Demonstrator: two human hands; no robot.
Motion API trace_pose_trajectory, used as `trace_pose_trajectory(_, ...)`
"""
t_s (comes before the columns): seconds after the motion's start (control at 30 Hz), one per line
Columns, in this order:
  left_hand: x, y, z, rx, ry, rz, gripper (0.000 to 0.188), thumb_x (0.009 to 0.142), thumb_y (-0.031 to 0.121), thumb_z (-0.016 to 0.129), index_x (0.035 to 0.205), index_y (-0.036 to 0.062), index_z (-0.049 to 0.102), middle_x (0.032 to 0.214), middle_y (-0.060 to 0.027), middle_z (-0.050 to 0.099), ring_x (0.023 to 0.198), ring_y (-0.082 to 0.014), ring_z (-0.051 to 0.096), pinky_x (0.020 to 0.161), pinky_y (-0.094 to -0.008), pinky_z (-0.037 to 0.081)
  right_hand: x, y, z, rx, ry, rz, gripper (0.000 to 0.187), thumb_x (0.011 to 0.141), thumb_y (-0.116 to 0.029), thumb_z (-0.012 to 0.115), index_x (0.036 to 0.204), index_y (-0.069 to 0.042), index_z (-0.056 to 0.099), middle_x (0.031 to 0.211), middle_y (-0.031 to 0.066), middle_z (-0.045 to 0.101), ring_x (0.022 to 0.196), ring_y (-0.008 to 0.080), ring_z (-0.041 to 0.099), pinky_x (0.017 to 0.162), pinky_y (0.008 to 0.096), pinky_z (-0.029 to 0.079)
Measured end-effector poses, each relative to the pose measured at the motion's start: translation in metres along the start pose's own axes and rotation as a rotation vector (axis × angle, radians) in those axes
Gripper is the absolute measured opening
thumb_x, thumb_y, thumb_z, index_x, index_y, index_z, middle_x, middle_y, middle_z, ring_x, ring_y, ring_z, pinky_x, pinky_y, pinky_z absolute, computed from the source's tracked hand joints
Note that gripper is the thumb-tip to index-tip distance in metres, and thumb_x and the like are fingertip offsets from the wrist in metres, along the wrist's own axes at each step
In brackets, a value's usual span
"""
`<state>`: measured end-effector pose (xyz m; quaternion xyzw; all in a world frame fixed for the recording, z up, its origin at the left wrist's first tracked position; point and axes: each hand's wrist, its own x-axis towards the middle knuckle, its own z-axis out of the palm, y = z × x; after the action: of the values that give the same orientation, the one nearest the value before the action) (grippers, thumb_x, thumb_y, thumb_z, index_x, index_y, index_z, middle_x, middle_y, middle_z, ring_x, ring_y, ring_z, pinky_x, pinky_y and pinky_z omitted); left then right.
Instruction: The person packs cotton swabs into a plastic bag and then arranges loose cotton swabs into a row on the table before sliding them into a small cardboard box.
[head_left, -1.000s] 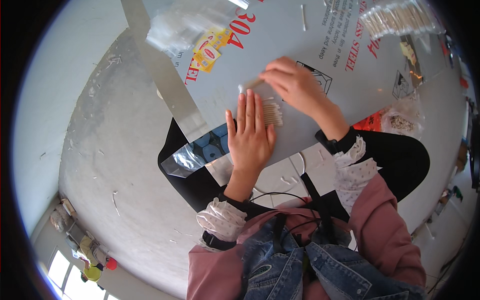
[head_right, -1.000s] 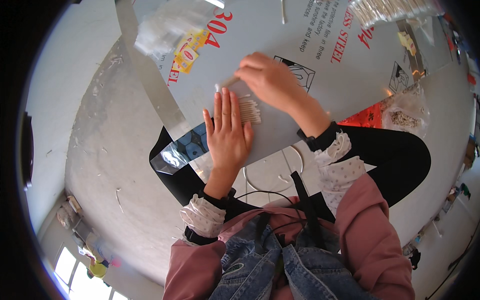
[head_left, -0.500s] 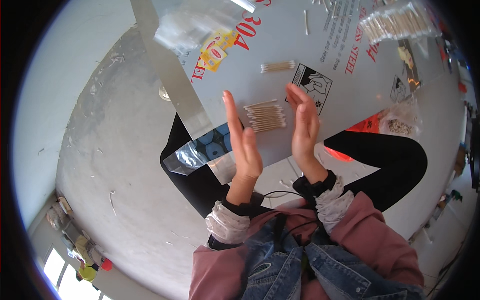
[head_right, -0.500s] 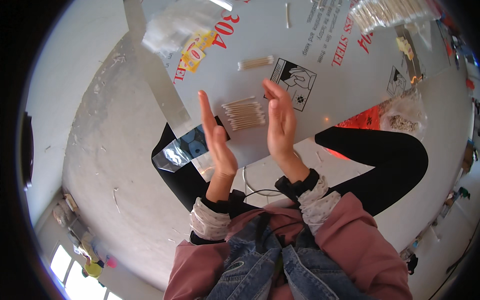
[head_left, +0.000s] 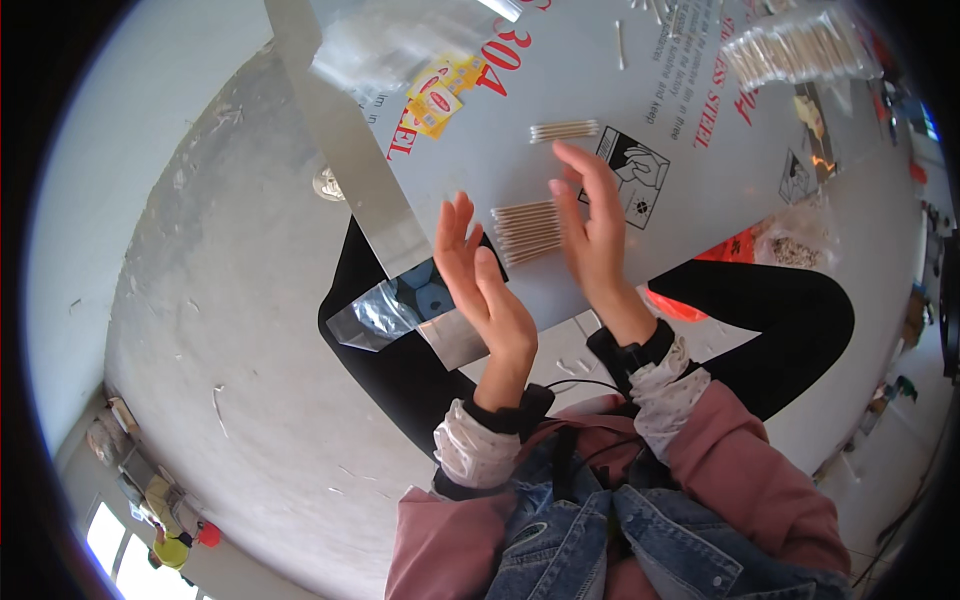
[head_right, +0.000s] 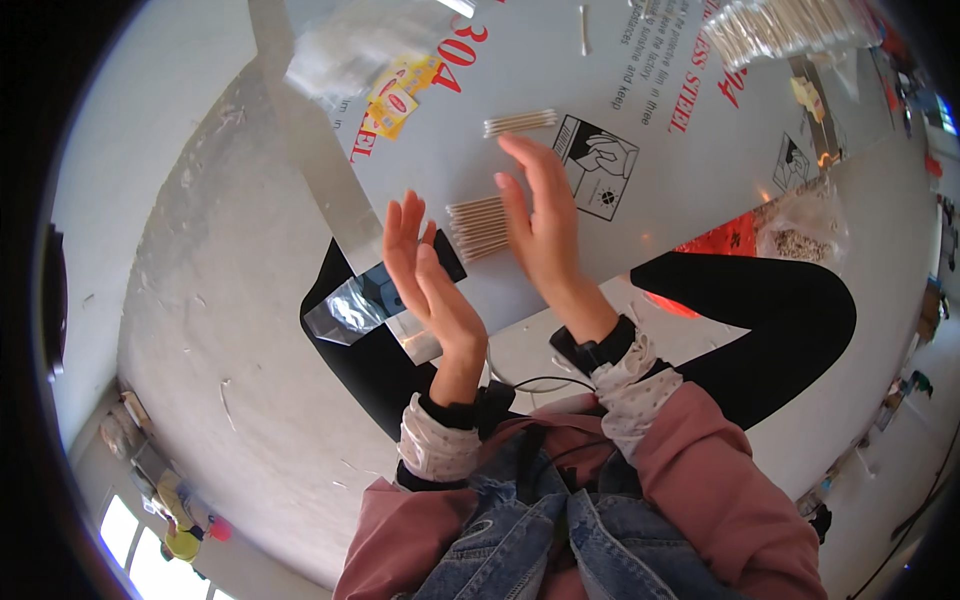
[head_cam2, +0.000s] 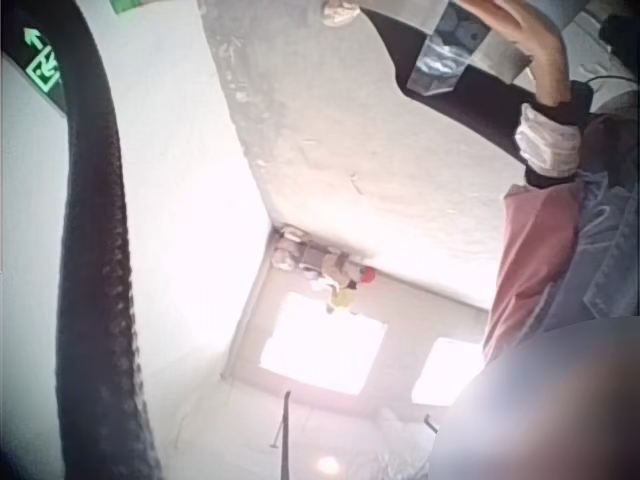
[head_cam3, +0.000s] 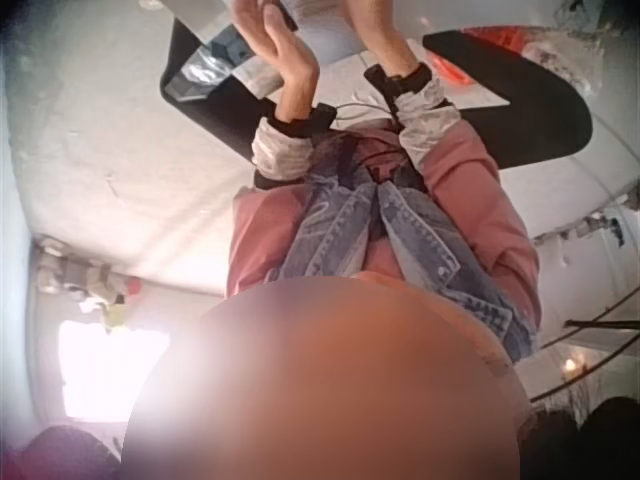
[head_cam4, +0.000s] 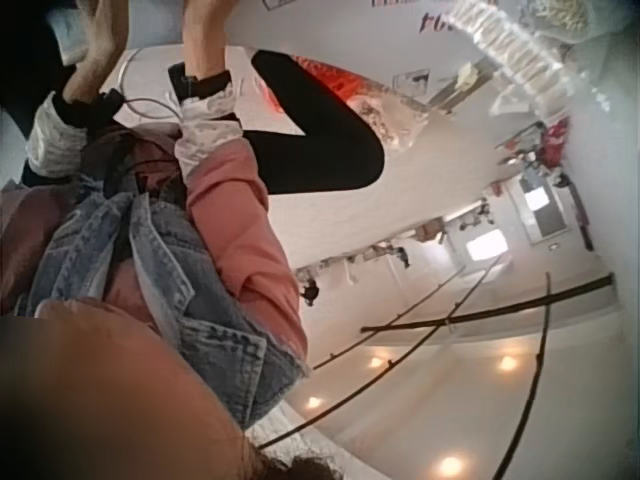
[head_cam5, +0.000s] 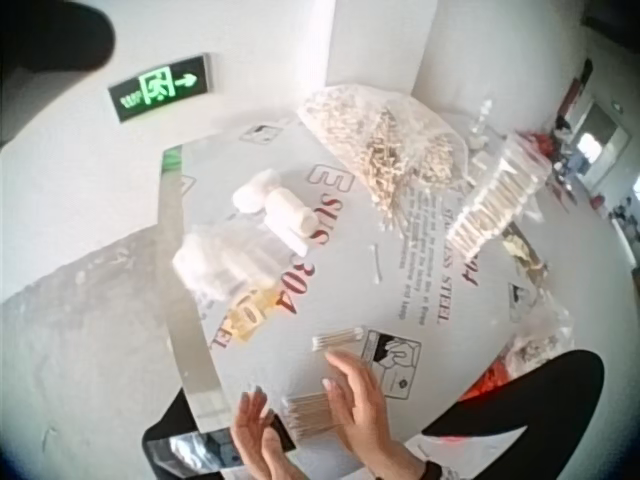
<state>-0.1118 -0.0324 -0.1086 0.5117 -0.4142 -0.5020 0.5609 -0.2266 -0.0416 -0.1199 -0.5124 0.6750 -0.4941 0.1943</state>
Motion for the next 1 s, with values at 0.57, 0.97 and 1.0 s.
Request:
trace_pose_trajectory(0.57, -0.027, 0.011, -0.04, 0.625, -0.42, 0.116, 0.05, 0.092, 0.006, 0.059, 0.141, 0.0021, 0.053, 0.126, -0.0179, 0.055, 0.115, -0.0309, 0.054, 0.101, -0.0421, 0.044, 0.013, 0.014, 0.016, -0.638, -0.187, -0.353, 0.049, 0.094, -0.019, 0.064, 0.139, -0.004, 0.051, 0.146, 0.0113, 0.051, 0.14, 0.0315, 0.043, 0.114, 0.0471, 0.037)
trace_pose_trajectory(0.97, 0.008, -0.013, 0.009, -0.334, -0.201, -0.126, 0.071, 0.106, 0.044, 0.038, 0.159, 0.0032, 0.016, 0.165, -0.0163, 0.018, 0.154, -0.0269, 0.014, 0.125, -0.0395, 0.008, 0.021, 0.017, 0.015, -0.632, -0.291, -0.38, 0.045, 0.097, -0.017, 0.057, 0.14, -0.004, 0.05, 0.149, 0.0106, 0.048, 0.142, 0.0287, 0.041, 0.117, 0.045, 0.036)
trace_pose_trajectory(1.0, 0.008, -0.012, 0.01, -0.33, -0.194, -0.123, 0.071, 0.106, 0.044, 0.038, 0.159, 0.0034, 0.016, 0.165, -0.016, 0.019, 0.154, -0.027, 0.014, 0.125, -0.0394, 0.008, 0.022, 0.017, 0.015, -0.619, -0.302, -0.387, 0.046, 0.097, -0.017, 0.057, 0.14, -0.004, 0.05, 0.149, 0.0106, 0.048, 0.142, 0.0286, 0.041, 0.117, 0.045, 0.036)
